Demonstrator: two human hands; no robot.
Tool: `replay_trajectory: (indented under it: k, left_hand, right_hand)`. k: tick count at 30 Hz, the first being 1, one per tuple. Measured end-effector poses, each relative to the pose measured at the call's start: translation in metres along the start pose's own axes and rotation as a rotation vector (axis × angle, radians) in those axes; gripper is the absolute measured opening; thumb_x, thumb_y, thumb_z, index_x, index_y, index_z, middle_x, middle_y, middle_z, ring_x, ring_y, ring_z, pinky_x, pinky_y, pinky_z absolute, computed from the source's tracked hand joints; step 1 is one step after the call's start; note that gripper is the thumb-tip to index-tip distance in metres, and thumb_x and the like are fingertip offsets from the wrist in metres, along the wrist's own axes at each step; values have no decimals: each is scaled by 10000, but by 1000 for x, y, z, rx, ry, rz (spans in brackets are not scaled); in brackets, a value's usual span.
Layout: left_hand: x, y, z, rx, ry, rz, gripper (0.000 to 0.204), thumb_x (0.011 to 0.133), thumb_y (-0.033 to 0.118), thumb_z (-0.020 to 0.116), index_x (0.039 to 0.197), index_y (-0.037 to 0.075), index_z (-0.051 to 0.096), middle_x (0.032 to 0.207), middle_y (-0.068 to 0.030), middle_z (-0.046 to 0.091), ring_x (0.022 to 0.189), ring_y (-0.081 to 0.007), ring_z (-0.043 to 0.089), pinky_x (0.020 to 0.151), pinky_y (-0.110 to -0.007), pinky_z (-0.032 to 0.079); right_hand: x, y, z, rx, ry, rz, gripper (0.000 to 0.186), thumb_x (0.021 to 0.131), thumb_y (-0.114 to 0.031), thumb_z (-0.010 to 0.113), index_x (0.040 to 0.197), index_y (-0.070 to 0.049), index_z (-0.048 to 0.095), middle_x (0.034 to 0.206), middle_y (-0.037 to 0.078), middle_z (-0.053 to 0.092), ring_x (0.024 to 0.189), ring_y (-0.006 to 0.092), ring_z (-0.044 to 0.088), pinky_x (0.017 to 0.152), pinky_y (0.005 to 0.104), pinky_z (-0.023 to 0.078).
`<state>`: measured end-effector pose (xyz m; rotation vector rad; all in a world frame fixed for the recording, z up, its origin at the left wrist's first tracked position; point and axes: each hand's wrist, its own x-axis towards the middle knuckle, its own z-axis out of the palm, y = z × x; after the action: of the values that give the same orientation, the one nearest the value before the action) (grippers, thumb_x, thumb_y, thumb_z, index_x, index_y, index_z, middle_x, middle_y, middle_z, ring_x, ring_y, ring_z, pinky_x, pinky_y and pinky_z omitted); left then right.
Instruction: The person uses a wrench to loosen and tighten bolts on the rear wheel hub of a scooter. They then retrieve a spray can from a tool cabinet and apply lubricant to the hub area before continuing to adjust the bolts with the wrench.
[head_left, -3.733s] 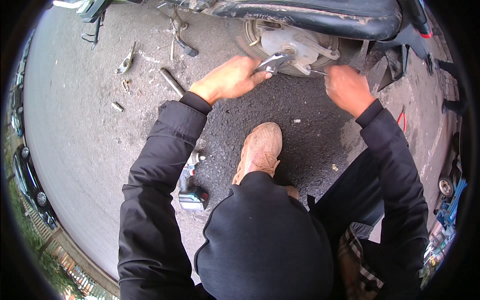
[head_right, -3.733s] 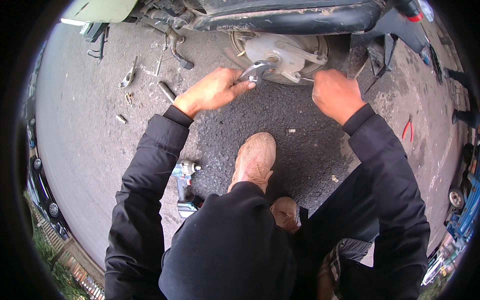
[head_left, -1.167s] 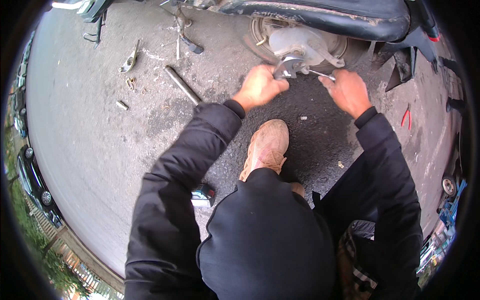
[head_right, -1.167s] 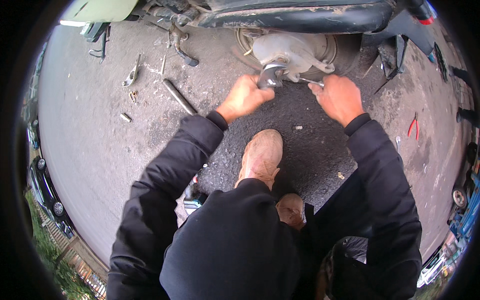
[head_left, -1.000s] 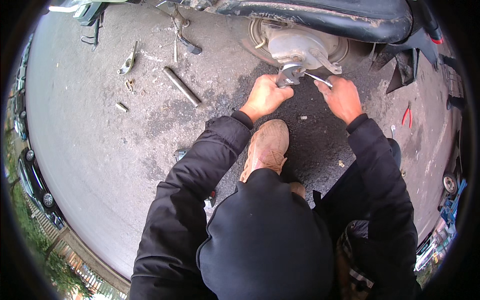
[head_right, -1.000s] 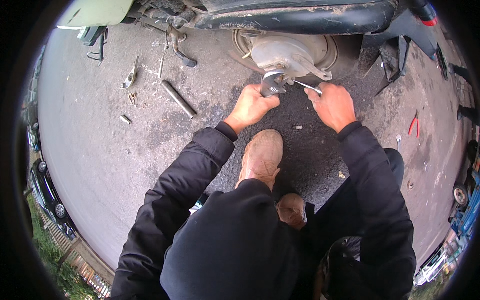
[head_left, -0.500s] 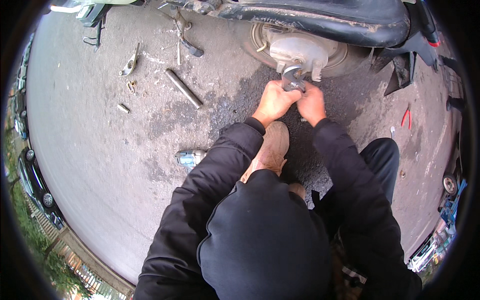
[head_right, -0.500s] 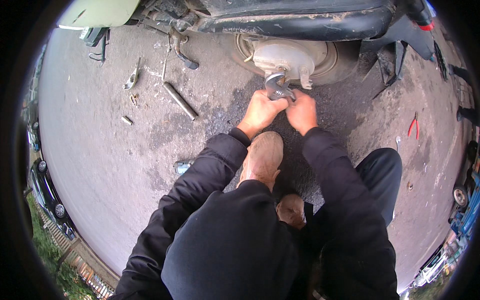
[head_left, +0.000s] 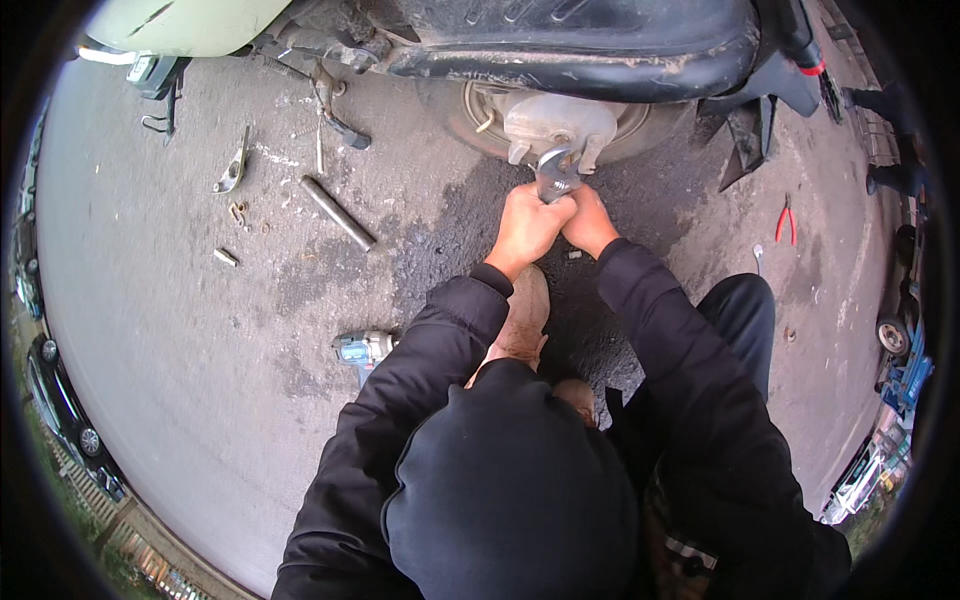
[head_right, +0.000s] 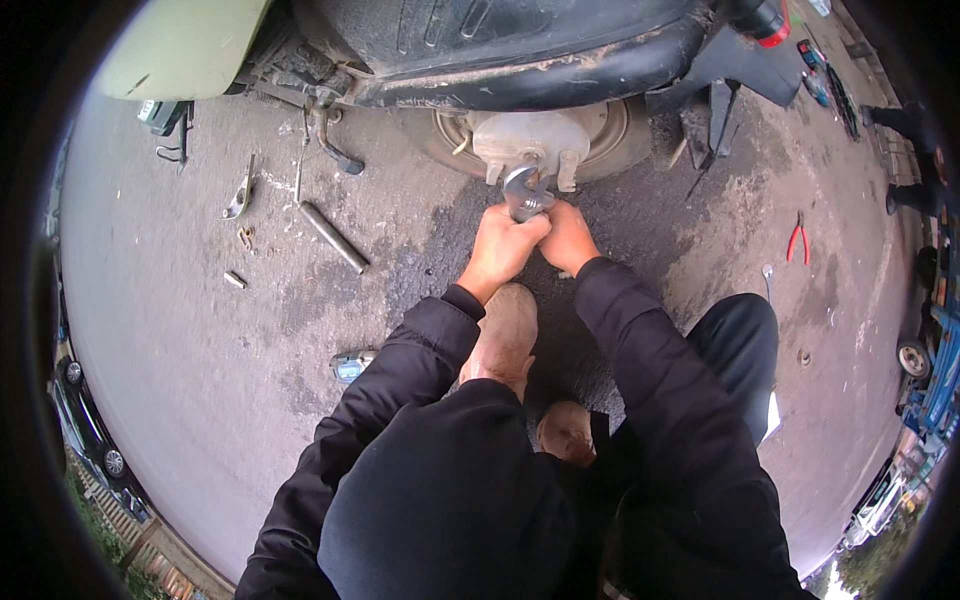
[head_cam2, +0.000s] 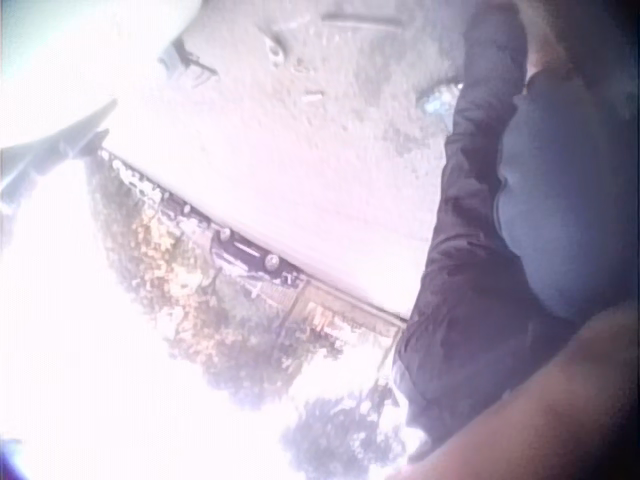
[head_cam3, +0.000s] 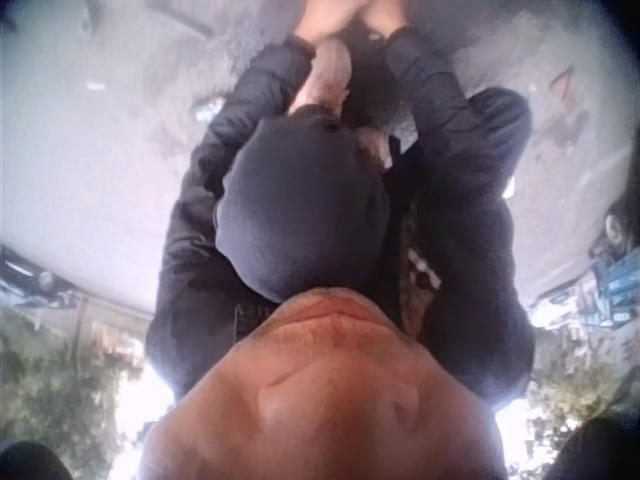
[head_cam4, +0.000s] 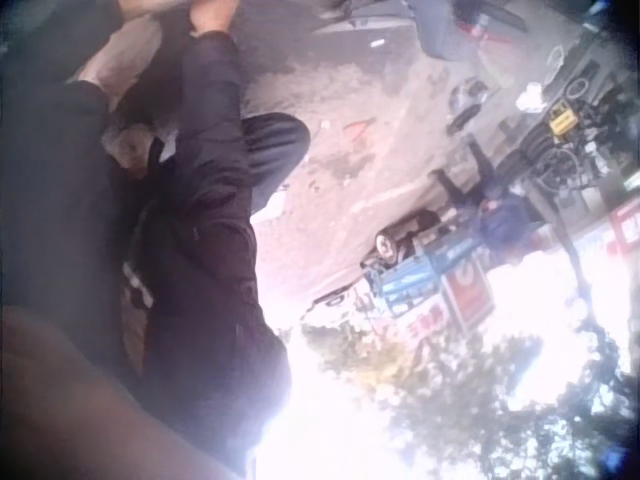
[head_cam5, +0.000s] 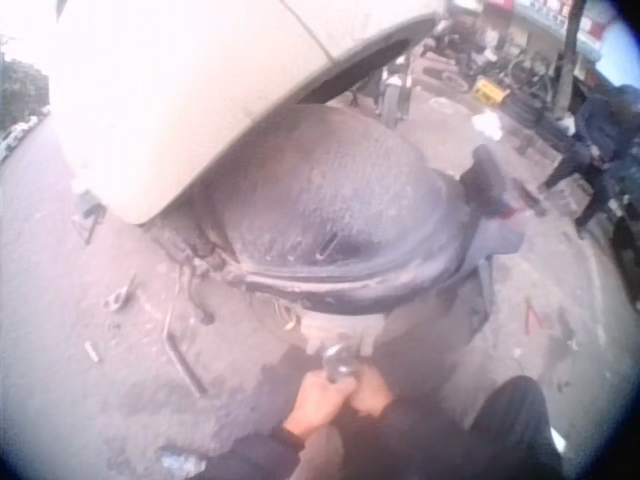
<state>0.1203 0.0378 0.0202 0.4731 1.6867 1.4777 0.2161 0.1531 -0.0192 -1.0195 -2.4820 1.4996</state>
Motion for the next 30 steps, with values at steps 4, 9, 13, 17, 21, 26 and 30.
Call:
replay_trajectory:
  k: [4,9,13,17,21,26,30]
  left_hand:
    - [-1,-1,3,-88,13,-8,198,928,150,684,990,-30,738,796,6,675,749,-69,569,678,-305,493]
    - [-11,-11,-6,-193,14,15,281,1033,250,668,1012,-24,724,806,10,655,756,-72,560,682,-292,474]
    - [-34,-21,-13,-142,9,-24,510,1141,440,537,933,-6,671,766,9,564,728,-95,527,678,-304,459]
    - [-49,-28,-17,-41,-28,-90,599,1162,558,394,941,52,626,766,26,522,684,-90,476,635,-287,412]
    - [-48,-31,-8,-139,-49,-111,629,1150,598,389,1004,47,654,796,15,537,694,-101,474,643,-285,410]
    - [-46,-42,7,-129,-76,-271,687,1149,614,361,1141,-3,663,867,-16,583,763,-124,517,691,-295,441]
    - [-53,-55,8,-28,25,-79,694,1161,583,356,1271,-48,623,979,-48,633,866,-137,560,783,-298,473]
  right_hand:
    - [4,7,-3,53,-93,33,288,952,-157,657,1183,-5,734,1113,280,760,1130,453,715,927,498,562]
    - [6,7,-3,39,-120,118,303,985,-193,633,1166,32,723,1129,303,742,1131,468,705,929,510,550]
    - [6,-1,-6,22,-167,42,357,1007,-246,621,1162,68,691,1080,310,726,1021,423,732,882,488,557]
    - [8,-5,-12,419,-303,360,321,1044,-263,541,1013,29,671,893,186,673,737,269,640,695,406,513]
    - [2,-1,-3,917,-164,486,332,1090,-276,448,919,-64,637,830,64,601,602,180,498,603,340,430]
    - [-6,1,25,887,-208,431,400,1118,-371,479,929,-61,646,866,43,638,686,155,557,631,337,451]
    - [-9,-5,37,1084,-542,535,437,1110,-494,584,936,-97,635,882,10,620,785,118,572,722,308,495]
